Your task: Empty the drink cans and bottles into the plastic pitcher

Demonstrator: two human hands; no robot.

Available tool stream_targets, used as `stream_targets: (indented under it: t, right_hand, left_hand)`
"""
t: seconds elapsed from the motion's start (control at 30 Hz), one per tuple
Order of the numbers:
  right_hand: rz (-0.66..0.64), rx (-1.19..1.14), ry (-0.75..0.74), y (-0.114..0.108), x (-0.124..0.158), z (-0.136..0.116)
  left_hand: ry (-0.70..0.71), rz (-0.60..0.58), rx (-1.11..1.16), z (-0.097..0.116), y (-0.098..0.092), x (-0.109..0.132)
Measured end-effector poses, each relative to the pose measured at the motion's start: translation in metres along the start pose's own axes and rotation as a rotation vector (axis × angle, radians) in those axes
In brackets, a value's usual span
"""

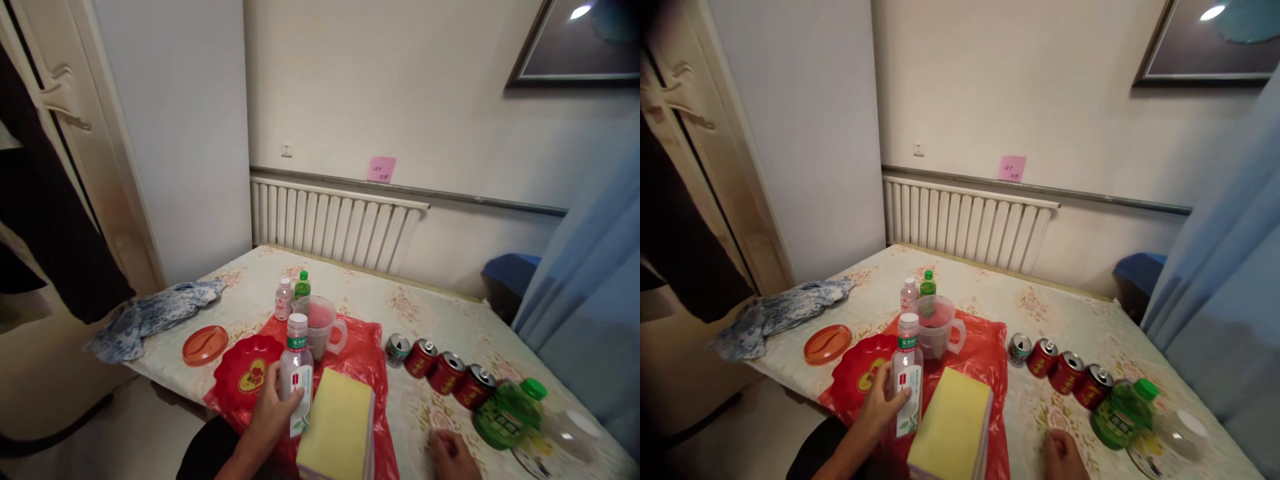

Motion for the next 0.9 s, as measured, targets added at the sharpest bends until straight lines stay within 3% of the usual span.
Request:
stream_targets:
  t: [0.17,0.27,0.37,0.53,0.7,0.9]
  right_hand:
    - [-0.25,-0.397,-0.25,0.037,0.03,-0.1]
    - [-0.341,-0.497,-0.364,0.039,0.047,-0.15]
    - [-0.401,-0.523,-0.432,0.035,0.055,-0.177]
    - [-0.424,-0.385,-0.553,0.028,0.057,-0.194]
    - [-0.527,-0.313,-0.519,0.032,0.058,-0.191]
    - [-0.609,-0.384,-0.476,0.038,0.062,-0.179]
  left_hand:
    - [-0.053,-0.179,-0.065,-0.018,0.032,0.033]
    - [-0.066,-0.285,-0.166,-0.021,0.047,0.048]
    - [-0.085,-0.313,-0.291,-0.019,0.055,0.06]
    - [-0.05,-0.385,-0.418,-0.012,0.061,0.073]
    - [0.022,-0.434,-0.483,-0.012,0.06,0.079]
    - [-0.041,-0.496,-0.49,-0.022,0.056,0.087]
Point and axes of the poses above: each hand's wrist, its own x-axis away from the middle knuckle, its own y-axis out of the palm, z = x × y, the point moved 5 cm from there along -x, towards the middle knuckle, and after that the axes turned 9 degrees about -y, right-handed, at the moved point
